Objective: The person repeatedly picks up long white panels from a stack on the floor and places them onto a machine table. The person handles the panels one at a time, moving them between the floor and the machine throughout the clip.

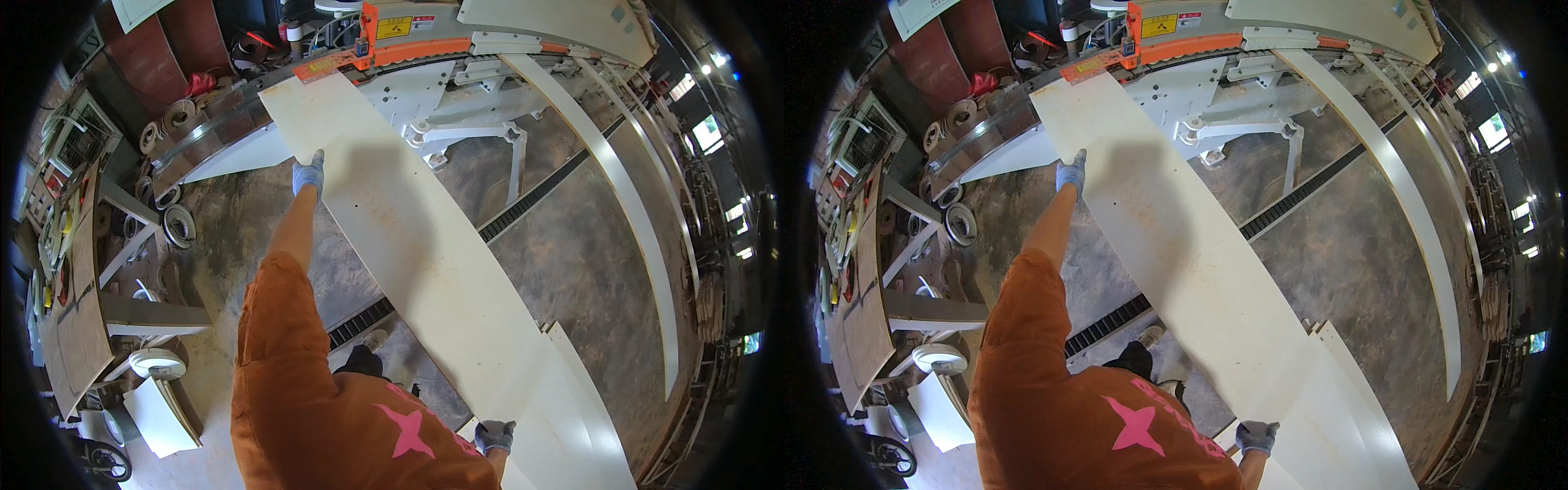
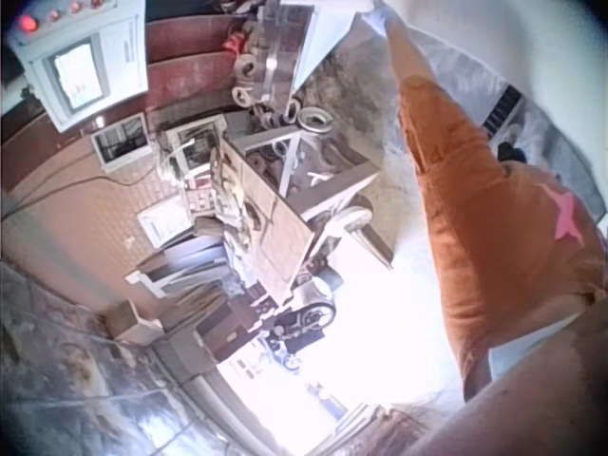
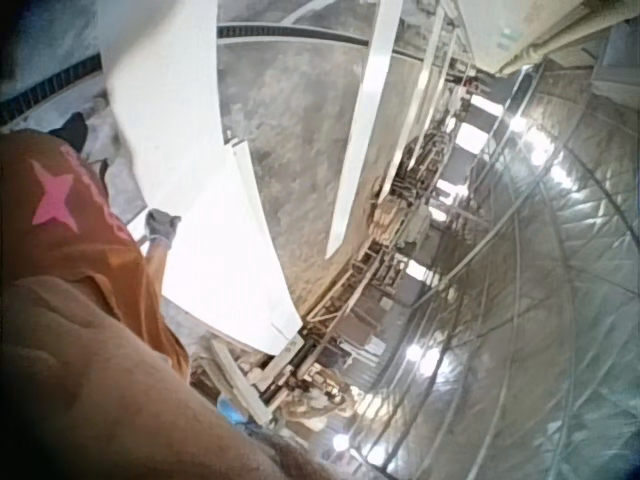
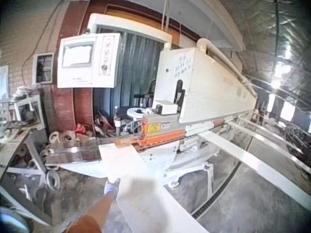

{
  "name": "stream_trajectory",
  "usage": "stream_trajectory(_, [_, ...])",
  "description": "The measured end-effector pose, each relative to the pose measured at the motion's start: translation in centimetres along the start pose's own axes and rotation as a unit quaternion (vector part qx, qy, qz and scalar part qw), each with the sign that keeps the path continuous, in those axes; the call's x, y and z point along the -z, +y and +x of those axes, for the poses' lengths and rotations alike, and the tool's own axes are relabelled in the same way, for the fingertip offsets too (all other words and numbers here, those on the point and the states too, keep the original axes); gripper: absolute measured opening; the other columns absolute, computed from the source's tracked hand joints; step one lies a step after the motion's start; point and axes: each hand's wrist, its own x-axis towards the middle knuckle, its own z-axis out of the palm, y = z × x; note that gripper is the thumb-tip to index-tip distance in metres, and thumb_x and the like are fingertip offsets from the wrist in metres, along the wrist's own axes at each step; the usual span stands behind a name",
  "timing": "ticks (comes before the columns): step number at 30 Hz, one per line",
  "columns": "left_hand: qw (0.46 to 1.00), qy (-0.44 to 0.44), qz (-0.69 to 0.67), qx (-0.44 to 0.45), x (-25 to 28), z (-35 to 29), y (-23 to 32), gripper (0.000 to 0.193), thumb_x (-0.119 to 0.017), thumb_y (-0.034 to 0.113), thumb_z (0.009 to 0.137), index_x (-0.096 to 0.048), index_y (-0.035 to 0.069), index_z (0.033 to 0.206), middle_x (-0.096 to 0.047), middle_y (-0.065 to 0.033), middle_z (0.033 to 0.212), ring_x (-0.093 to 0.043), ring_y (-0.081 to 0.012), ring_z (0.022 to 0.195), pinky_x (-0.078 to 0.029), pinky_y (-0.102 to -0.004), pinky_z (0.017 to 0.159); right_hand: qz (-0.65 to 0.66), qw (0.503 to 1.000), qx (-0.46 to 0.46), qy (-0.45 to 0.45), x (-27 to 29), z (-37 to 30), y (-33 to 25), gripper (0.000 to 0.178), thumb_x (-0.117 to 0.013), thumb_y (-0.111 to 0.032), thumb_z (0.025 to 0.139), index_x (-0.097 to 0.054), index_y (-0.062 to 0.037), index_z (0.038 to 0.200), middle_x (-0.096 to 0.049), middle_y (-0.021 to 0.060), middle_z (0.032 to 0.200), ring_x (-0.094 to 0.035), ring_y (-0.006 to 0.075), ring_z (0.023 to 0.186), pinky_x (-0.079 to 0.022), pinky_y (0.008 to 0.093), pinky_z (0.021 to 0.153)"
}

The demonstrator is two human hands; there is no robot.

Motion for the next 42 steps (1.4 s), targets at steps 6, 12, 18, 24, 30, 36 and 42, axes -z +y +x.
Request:
stream_trajectory(6, [0.998,0.045,0.041,0.026,-0.8,2.5,-1.1,0.085,-0.057,0.055,0.07,-0.031,-0.003,0.126,-0.038,-0.0214,0.126,-0.039,-0.0307,0.116,-0.031,-0.0333,0.096,-0.015,0.996,0.05,0.067,-2.7,-2.2,1.7,0.038,-0.05,-0.055,0.074,-0.057,-0.0174,0.074,-0.059,-0.0005,0.072,-0.052,0.0211,0.069,-0.042,0.0397,0.063])
stream_trajectory(12, [0.998,0.049,0.034,0.006,-2.2,4.8,-2.4,0.081,-0.058,0.052,0.071,-0.031,-0.001,0.127,-0.041,-0.0203,0.125,-0.04,-0.0311,0.115,-0.032,-0.0334,0.096,-0.008,0.997,0.058,0.059,-3.3,-0.9,0.8,0.041,-0.05,-0.057,0.074,-0.052,-0.0164,0.067,-0.055,-0.0006,0.068,-0.048,0.0199,0.064,-0.041,0.0362,0.058])
stream_trajectory(18, [0.999,0.03,0.008,0.008,-3.9,1.7,1.0,0.089,-0.053,0.058,0.071,-0.029,-0.008,0.125,-0.037,-0.0244,0.126,-0.035,-0.0308,0.119,-0.03,-0.0321,0.097,0.026,0.999,0.026,-0.016,-4.2,0.4,-1.7,0.044,-0.043,-0.059,0.077,-0.053,-0.0164,0.072,-0.055,-0.0012,0.071,-0.049,0.0199,0.066,-0.042,0.0373,0.062])
stream_trajectory(24, [0.995,0.02,0.083,0.051,-6.0,3.0,2.1,0.081,-0.052,0.055,0.073,-0.032,-0.004,0.125,-0.039,-0.0236,0.124,-0.039,-0.0319,0.116,-0.031,-0.0362,0.096,-0.015,0.995,0.076,0.057,-6.0,1.8,-1.8,0.045,-0.044,-0.059,0.076,-0.051,-0.0164,0.065,-0.054,-0.003,0.066,-0.049,0.0196,0.065,-0.043,0.036,0.061])
stream_trajectory(30, [0.998,-0.013,0.04,0.045,-9.4,2.1,4.8,0.077,-0.052,0.055,0.073,-0.038,-0.004,0.121,-0.044,-0.0221,0.12,-0.043,-0.0327,0.112,-0.034,-0.0361,0.093,-0.01,0.993,0.105,0.06,-7.8,4.6,-4.7,0.041,-0.049,-0.057,0.075,-0.054,-0.0165,0.072,-0.056,-0.0009,0.071,-0.052,0.0205,0.062,-0.045,0.0365,0.059])
stream_trajectory(36, [0.998,0.047,0.041,0.0,-15.9,3.9,4.9,0.074,-0.052,0.056,0.072,-0.042,-0.003,0.116,-0.049,-0.0219,0.115,-0.046,-0.0328,0.108,-0.036,-0.036,0.09,-0.014,0.991,0.121,0.057,-14.2,4.4,-6.1,0.046,-0.039,-0.056,0.08,-0.047,-0.0179,0.057,-0.049,-0.0013,0.054,-0.046,0.0174,0.047,-0.042,0.033,0.048])
stream_trajectory(42, [0.989,-0.076,-0.106,-0.069,-21.1,5.5,5.5,0.075,-0.054,0.051,0.074,-0.034,-0.003,0.122,-0.049,-0.0201,0.117,-0.051,-0.0293,0.102,-0.04,-0.0343,0.086,-0.042,0.992,0.116,-0.031,-16.8,6.3,-8.3,0.049,-0.029,-0.051,0.085,-0.045,-0.0181,0.053,-0.048,-0.0015,0.049,-0.045,0.0152,0.042,-0.041,0.0299,0.043])
